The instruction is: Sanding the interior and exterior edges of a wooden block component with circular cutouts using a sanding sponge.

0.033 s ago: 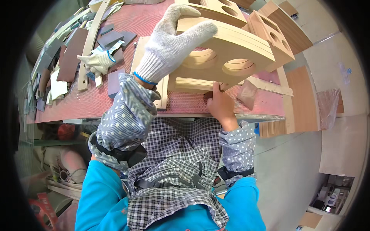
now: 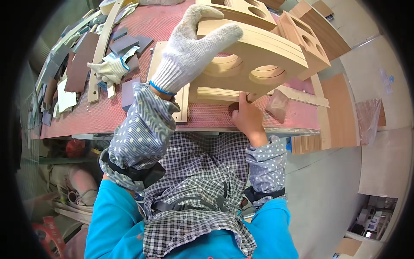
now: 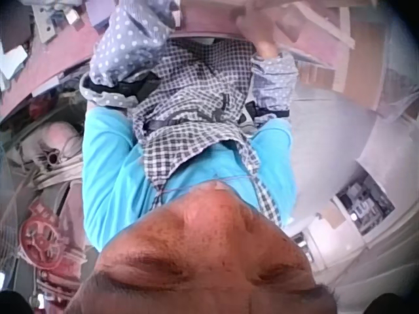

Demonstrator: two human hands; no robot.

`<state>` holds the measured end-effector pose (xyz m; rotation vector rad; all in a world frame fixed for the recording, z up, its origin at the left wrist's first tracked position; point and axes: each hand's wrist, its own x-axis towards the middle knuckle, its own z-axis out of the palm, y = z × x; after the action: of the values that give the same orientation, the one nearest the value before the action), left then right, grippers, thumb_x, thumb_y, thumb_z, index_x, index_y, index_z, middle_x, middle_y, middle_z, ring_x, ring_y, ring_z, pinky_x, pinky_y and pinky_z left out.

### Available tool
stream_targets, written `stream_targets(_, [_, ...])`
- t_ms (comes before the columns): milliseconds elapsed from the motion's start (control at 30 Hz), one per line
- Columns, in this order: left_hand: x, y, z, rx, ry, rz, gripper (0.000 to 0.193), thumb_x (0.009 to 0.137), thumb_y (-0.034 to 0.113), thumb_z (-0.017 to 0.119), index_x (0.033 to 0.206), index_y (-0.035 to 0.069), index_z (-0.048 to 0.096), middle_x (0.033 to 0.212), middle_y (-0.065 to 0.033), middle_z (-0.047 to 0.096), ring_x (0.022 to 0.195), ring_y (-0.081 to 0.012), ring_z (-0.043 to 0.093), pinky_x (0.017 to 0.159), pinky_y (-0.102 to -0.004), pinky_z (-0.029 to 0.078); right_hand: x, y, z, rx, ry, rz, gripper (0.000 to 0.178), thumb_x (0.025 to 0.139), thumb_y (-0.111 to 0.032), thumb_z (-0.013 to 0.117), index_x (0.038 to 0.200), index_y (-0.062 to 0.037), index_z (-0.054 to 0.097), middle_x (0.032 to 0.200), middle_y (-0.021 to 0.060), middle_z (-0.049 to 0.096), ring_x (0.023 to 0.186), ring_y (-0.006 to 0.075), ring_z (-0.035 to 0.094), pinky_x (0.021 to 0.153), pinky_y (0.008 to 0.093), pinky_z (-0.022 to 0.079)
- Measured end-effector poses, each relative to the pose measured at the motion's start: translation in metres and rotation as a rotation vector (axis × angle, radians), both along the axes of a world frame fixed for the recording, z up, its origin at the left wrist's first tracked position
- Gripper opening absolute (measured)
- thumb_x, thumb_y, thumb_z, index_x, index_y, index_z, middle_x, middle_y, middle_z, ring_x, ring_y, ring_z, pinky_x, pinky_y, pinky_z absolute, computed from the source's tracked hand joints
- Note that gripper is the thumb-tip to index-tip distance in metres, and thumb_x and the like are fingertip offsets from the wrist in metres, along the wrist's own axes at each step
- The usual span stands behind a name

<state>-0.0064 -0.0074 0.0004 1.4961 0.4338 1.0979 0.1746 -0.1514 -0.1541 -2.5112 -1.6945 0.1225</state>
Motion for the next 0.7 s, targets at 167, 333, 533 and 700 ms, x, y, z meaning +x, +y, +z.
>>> stream_targets(167, [0.002,-0.002,0.006,-0.073,0.14,0.027,0.056,0.086,0.03,0.083,0.127,0.004,0.054,0.104,-0.0132,0.068,0.088,-0.0148,0.065,0.073,-0.0287,0.056,-0.019,-0.012,0.002,0.023,0.138,-0.009,0.088,0.085,-0.02,0.058,0.161,-0.0029,0.018,0.084,0.027,0.07,0.077,0.0437,0.069,0.071,0.0554,0.054])
stream_targets(333, [0.002,0.022,-0.017,0.17,0.033,0.109,0.06,0.087,0.032,0.082,0.132,0.006,0.053,0.106,-0.0154,0.068,0.097,-0.0174,0.065,0.085,-0.0287,0.054,-0.075,0.014,0.004,-0.039,0.199,0.039,0.091,0.084,-0.023,0.058,0.162,-0.0048,0.015,0.082,0.0257,0.07,0.075,0.0438,0.069,0.073,0.0554,0.055])
stream_targets(533, [0.008,0.013,-0.006,0.4,0.034,0.178,0.04,0.091,0.024,0.079,0.118,0.002,0.061,0.11,-0.0082,0.065,0.099,-0.0143,0.065,0.086,-0.0292,0.055,-0.104,0.032,-0.025,0.22,0.638,0.139,0.088,0.086,-0.018,0.06,0.161,-0.0027,0.016,0.071,0.0242,0.068,0.063,0.038,0.069,0.063,0.0537,0.055])
stream_targets(700, [0.002,0.014,-0.015,0.281,0.012,0.172,0.045,0.085,0.02,0.082,0.119,0.0,0.058,0.113,-0.0102,0.061,0.105,-0.017,0.06,0.089,-0.0306,0.053,-0.108,0.019,-0.013,0.309,1.535,0.201,0.087,0.094,-0.003,0.054,0.165,-0.0109,0.004,0.064,0.004,0.057,0.048,0.011,0.052,0.047,0.0269,0.046])
